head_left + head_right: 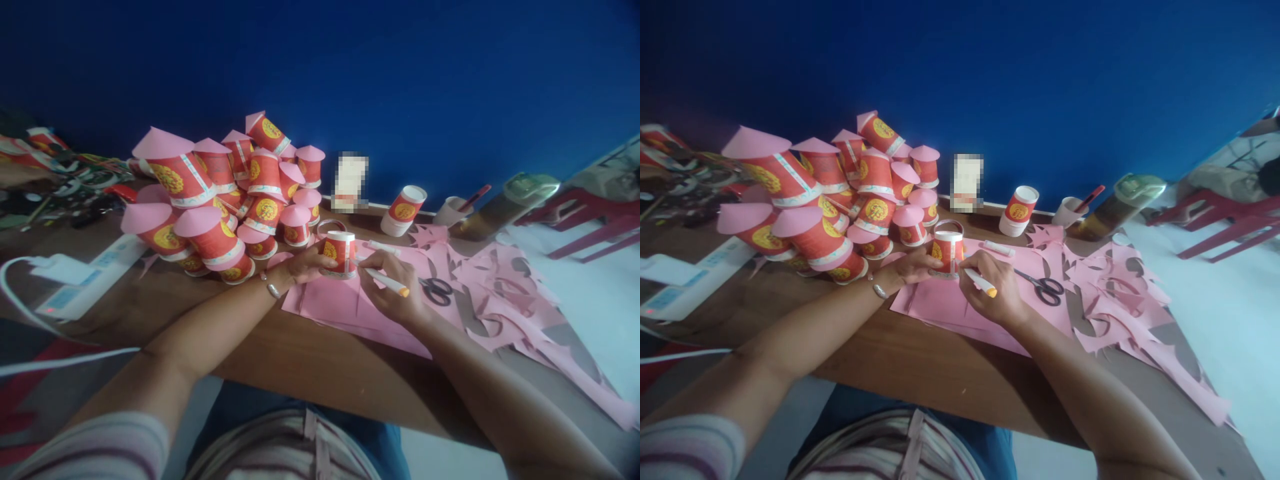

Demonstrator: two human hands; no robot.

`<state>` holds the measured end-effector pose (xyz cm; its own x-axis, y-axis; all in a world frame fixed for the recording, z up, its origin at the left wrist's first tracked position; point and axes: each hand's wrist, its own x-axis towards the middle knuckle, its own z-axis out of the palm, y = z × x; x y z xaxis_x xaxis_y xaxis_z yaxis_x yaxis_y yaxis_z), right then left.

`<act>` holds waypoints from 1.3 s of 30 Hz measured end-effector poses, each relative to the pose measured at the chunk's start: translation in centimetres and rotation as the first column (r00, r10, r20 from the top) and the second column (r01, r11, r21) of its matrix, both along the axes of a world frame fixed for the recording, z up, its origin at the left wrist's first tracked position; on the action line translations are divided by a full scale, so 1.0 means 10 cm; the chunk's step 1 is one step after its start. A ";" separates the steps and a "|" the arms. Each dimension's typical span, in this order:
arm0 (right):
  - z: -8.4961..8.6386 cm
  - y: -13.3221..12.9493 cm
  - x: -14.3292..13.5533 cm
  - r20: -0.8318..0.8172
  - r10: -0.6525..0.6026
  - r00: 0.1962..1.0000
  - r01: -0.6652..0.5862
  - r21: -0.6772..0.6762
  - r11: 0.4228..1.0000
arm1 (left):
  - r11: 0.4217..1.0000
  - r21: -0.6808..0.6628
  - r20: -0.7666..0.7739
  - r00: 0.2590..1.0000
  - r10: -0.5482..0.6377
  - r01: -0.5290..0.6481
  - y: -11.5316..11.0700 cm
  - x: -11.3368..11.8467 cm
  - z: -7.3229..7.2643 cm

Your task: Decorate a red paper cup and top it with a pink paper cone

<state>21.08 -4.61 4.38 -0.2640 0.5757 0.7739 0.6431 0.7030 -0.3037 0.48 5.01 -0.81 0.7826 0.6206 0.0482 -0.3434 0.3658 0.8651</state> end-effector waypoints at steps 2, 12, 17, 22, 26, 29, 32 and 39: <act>-0.01 0.00 0.00 0.002 -0.001 1.000 0.001 0.000 1.000 | 1.000 -0.001 0.005 1.000 0.002 -0.002 0.00 0.00 0.00; 0.01 -0.02 0.00 -0.042 0.040 0.998 -0.039 0.019 0.999 | 1.000 0.008 0.013 1.000 0.012 -0.012 -0.02 0.01 0.03; -0.03 0.01 0.03 -0.036 0.077 0.996 -0.075 0.034 0.997 | 1.000 -0.005 0.026 0.999 0.028 -0.028 -0.02 0.02 0.03; -0.17 0.09 0.05 0.058 0.000 0.998 -0.005 0.098 0.995 | 0.999 -0.031 0.072 0.996 0.045 -0.043 -0.03 0.03 0.07; -0.30 0.11 0.05 0.155 -0.010 0.988 -0.011 0.133 0.991 | 0.997 -0.045 0.100 0.993 0.062 -0.058 -0.05 0.06 0.12; -0.34 0.10 0.06 0.215 -0.019 0.976 -0.014 0.150 0.989 | 0.996 -0.049 0.109 0.991 0.080 -0.075 -0.06 0.07 0.14; -0.34 0.10 0.06 0.245 -0.015 0.969 -0.031 0.185 0.982 | 0.994 -0.062 0.117 0.989 0.094 -0.088 -0.06 0.08 0.15; -0.29 0.08 0.06 0.286 0.047 0.957 -0.109 0.204 0.973 | 0.998 0.049 0.072 0.997 0.042 -0.046 -0.11 0.09 0.20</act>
